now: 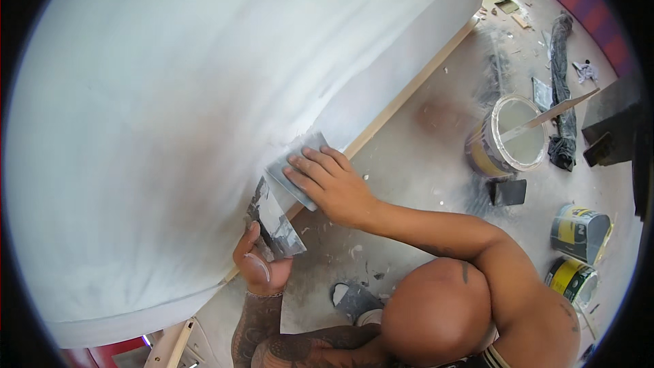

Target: Applying and smoothing white putty on a wall surface using a putty knife and scraper.

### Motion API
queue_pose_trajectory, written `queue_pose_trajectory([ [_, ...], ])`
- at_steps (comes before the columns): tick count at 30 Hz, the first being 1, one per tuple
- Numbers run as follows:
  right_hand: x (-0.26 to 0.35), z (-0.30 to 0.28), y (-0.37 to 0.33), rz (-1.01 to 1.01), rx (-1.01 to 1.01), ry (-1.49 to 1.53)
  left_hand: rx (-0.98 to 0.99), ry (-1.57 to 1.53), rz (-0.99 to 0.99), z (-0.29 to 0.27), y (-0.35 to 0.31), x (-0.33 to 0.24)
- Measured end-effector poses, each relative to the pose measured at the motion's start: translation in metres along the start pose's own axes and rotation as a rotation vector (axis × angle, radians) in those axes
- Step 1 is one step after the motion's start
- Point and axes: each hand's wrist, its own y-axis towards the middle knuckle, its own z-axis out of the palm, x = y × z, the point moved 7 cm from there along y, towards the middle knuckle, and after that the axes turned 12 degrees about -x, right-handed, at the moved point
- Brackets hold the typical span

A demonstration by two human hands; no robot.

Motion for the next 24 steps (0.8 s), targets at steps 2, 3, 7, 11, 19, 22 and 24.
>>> queue_pose_trajectory([
  [2,0.003,-0.016,-0.003,0.05,0.169,0.075,0.021,-0.052,-0.104,-0.011,0.007,0.01],
  [3,0.003,-0.03,0.0,0.106,0.117,0.222,-0.094,-0.023,-0.097,-0.002,0.004,0.016],
  [7,0.032,-0.076,0.01,-0.097,0.116,0.615,0.2,-0.074,-0.456,0.012,0.01,0.041],
  [11,-0.004,-0.074,-0.024,0.125,0.278,0.418,0.174,-0.035,-0.306,0.023,0.018,0.036],
  [19,-0.05,-0.084,-0.075,1.835,-0.07,1.425,0.386,1.029,1.261,0.067,-0.03,0.012],
  [22,-0.03,-0.08,-0.058,1.897,0.027,1.713,0.889,0.923,1.69,0.102,-0.048,0.039],
  [24,-0.048,-0.091,-0.049,1.861,-0.158,1.664,0.798,0.851,1.581,0.102,-0.046,0.042],
])
